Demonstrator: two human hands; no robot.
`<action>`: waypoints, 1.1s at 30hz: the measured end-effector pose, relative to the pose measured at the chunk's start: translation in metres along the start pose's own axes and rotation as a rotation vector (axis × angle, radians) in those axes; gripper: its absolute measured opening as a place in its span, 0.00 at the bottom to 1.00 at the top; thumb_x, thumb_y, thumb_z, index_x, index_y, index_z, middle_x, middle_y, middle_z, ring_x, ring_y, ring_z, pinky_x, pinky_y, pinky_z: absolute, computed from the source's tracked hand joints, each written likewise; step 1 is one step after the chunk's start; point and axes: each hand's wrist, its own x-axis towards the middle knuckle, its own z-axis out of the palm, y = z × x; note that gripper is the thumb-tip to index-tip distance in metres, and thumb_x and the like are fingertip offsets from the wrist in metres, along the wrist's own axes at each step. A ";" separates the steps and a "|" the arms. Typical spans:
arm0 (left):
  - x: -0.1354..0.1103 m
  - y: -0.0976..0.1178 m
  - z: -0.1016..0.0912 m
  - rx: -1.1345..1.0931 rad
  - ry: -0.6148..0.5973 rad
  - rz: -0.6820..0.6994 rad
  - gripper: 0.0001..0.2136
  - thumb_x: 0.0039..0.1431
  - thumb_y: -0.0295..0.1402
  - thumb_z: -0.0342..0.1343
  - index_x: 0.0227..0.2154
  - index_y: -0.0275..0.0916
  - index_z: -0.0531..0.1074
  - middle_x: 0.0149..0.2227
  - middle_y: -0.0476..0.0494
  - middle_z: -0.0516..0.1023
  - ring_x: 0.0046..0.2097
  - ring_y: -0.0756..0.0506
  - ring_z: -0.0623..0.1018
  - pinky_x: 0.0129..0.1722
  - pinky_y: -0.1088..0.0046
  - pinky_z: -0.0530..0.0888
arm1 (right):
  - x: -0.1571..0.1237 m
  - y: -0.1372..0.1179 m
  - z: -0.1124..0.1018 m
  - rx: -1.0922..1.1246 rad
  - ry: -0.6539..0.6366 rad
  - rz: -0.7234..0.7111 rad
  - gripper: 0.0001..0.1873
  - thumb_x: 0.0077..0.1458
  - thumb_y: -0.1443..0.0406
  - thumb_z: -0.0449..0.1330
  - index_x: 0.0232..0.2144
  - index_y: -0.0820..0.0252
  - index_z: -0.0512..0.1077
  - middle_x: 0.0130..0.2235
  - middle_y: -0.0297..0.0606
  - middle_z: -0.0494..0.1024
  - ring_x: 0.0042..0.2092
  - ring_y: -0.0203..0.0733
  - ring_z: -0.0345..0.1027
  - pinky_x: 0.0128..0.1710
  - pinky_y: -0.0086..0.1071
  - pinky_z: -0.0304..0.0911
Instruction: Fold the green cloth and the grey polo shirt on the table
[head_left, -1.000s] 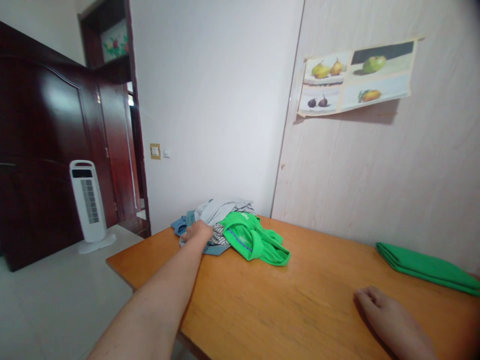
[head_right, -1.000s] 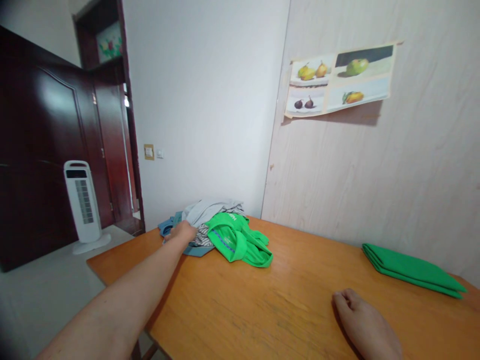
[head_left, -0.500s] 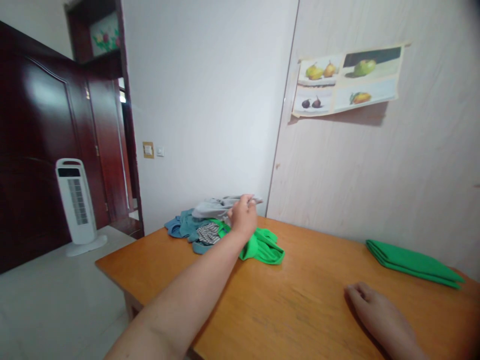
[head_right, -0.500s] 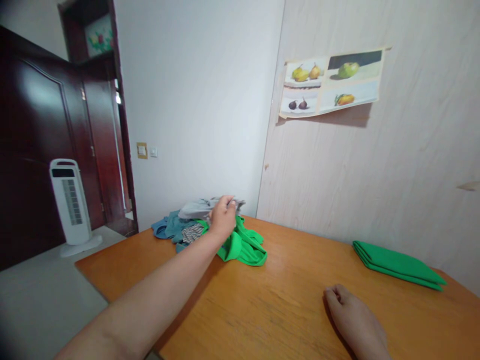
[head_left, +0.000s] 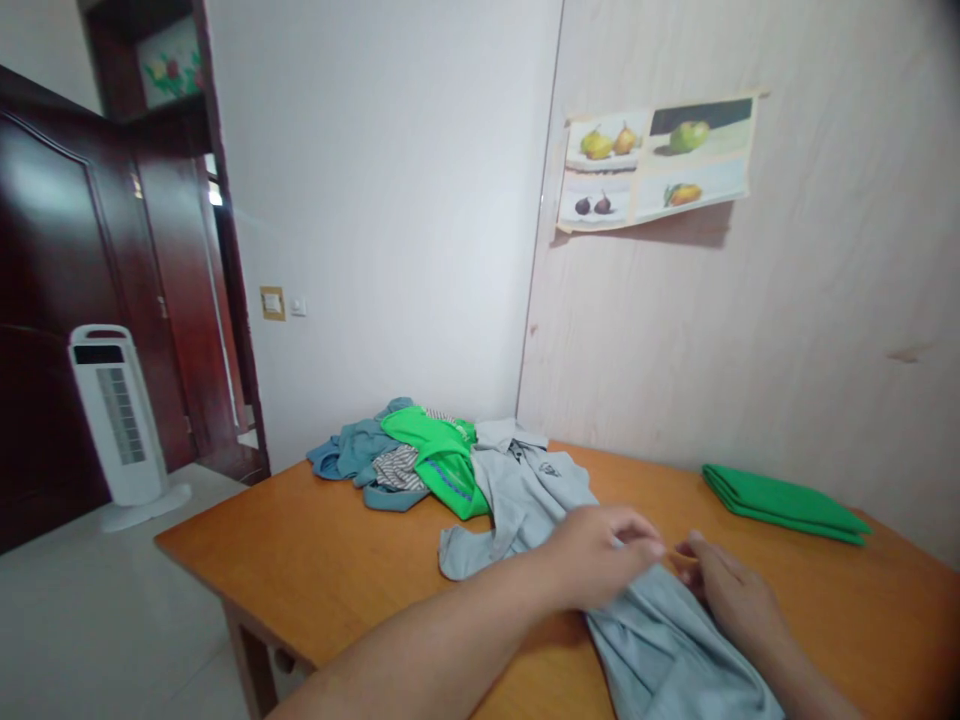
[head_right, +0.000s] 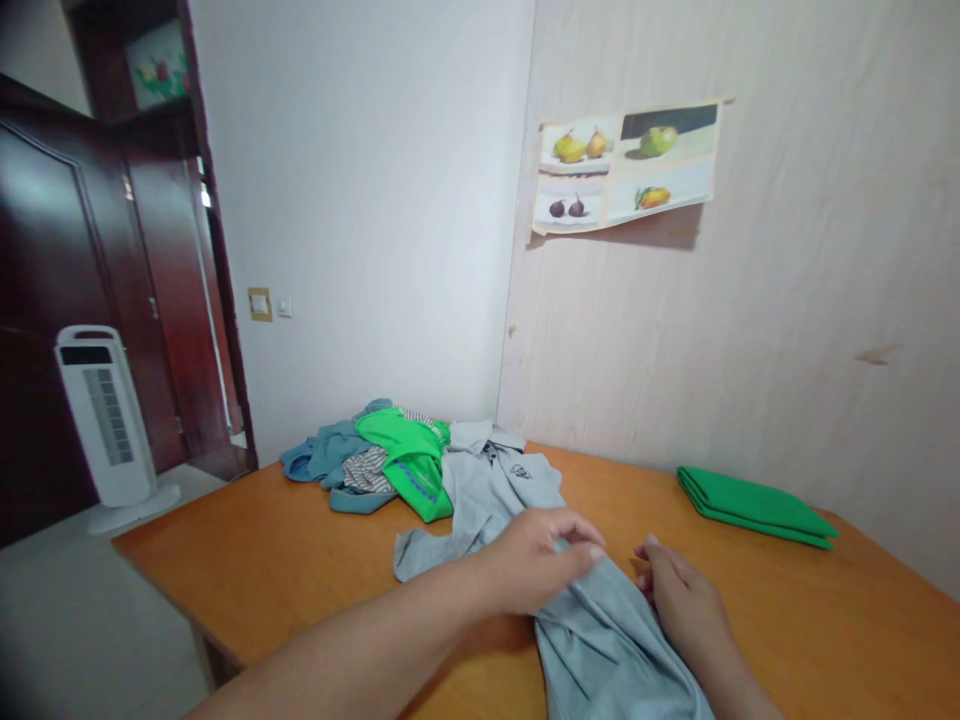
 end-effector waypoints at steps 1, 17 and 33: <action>0.001 -0.008 -0.011 0.133 0.145 -0.029 0.13 0.64 0.41 0.51 0.44 0.42 0.76 0.45 0.44 0.80 0.46 0.43 0.78 0.46 0.69 0.72 | 0.000 -0.001 0.000 0.034 -0.038 0.024 0.33 0.60 0.44 0.41 0.34 0.59 0.77 0.31 0.41 0.81 0.36 0.48 0.75 0.38 0.35 0.66; 0.001 -0.074 -0.064 0.917 0.299 -0.596 0.11 0.60 0.34 0.53 0.45 0.40 0.73 0.47 0.37 0.77 0.51 0.37 0.75 0.48 0.64 0.69 | 0.008 0.006 0.009 -0.096 -0.127 -0.050 0.31 0.59 0.41 0.44 0.26 0.54 0.75 0.30 0.39 0.80 0.36 0.48 0.73 0.36 0.35 0.61; -0.001 -0.049 -0.049 0.516 0.065 -0.469 0.09 0.61 0.29 0.52 0.38 0.38 0.78 0.36 0.46 0.81 0.39 0.47 0.78 0.39 0.75 0.72 | 0.007 0.003 0.007 -0.095 -0.173 -0.057 0.33 0.59 0.39 0.43 0.26 0.54 0.74 0.29 0.38 0.79 0.35 0.48 0.73 0.35 0.36 0.62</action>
